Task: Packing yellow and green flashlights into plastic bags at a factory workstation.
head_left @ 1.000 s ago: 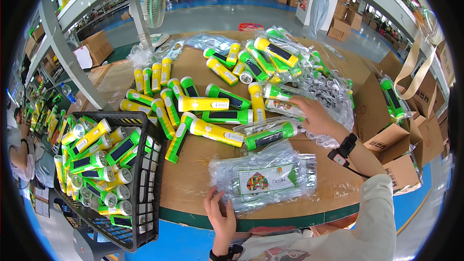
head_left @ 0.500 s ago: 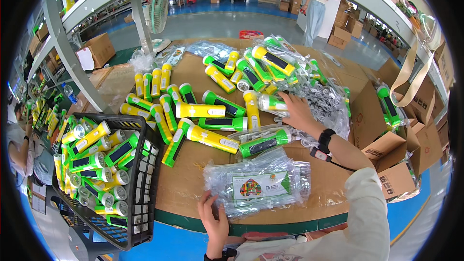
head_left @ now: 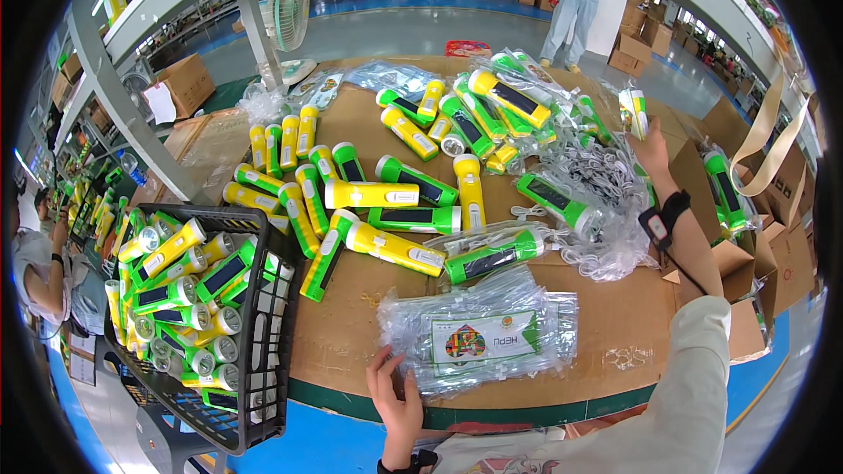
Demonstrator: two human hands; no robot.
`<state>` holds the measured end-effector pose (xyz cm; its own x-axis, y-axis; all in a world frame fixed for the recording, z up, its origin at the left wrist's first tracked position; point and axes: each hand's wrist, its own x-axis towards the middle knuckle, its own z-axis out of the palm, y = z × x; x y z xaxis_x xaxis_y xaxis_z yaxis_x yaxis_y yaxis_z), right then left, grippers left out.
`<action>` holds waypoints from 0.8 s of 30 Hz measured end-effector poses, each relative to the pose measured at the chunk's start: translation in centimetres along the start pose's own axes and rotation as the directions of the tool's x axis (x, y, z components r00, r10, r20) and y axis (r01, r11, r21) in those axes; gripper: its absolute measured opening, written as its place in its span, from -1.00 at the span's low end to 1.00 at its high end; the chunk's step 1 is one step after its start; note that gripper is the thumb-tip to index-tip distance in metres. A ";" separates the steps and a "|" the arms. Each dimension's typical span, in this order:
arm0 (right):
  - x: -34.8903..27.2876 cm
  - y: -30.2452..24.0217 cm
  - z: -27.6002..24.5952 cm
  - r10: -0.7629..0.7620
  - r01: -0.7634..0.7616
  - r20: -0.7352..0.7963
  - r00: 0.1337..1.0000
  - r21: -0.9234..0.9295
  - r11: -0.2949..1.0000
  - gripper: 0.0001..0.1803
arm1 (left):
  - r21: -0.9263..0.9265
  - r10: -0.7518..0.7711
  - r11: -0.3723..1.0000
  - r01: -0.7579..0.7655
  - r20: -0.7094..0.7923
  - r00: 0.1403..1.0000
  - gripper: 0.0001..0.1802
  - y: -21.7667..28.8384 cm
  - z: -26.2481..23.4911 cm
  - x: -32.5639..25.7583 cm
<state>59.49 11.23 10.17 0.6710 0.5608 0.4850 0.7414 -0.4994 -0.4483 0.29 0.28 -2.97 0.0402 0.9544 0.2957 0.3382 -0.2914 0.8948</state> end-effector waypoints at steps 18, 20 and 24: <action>-14.2 -5.3 0.7 -0.361 0.305 0.558 0.747 0.195 0.932 -0.12 | 0.048 0.015 0.999 -0.016 0.017 1.000 -0.68 -0.3 -0.2 0.0; -11.5 -5.9 -1.1 -0.124 -0.176 0.695 0.709 0.343 0.923 -0.19 | 0.054 0.010 0.998 -0.011 0.006 1.000 -0.68 -0.5 -0.2 -0.1; -5.7 -2.5 -6.2 0.009 -0.579 0.777 0.629 0.461 0.673 -0.39 | 0.025 -0.002 1.000 0.002 -0.001 1.000 -0.69 -0.2 -0.2 -0.2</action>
<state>53.86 5.23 13.16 0.4221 0.8615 -0.2823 0.1058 -0.3561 -0.9285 -0.02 0.17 -3.12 0.0387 0.9550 0.2940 0.3614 -0.2876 0.8869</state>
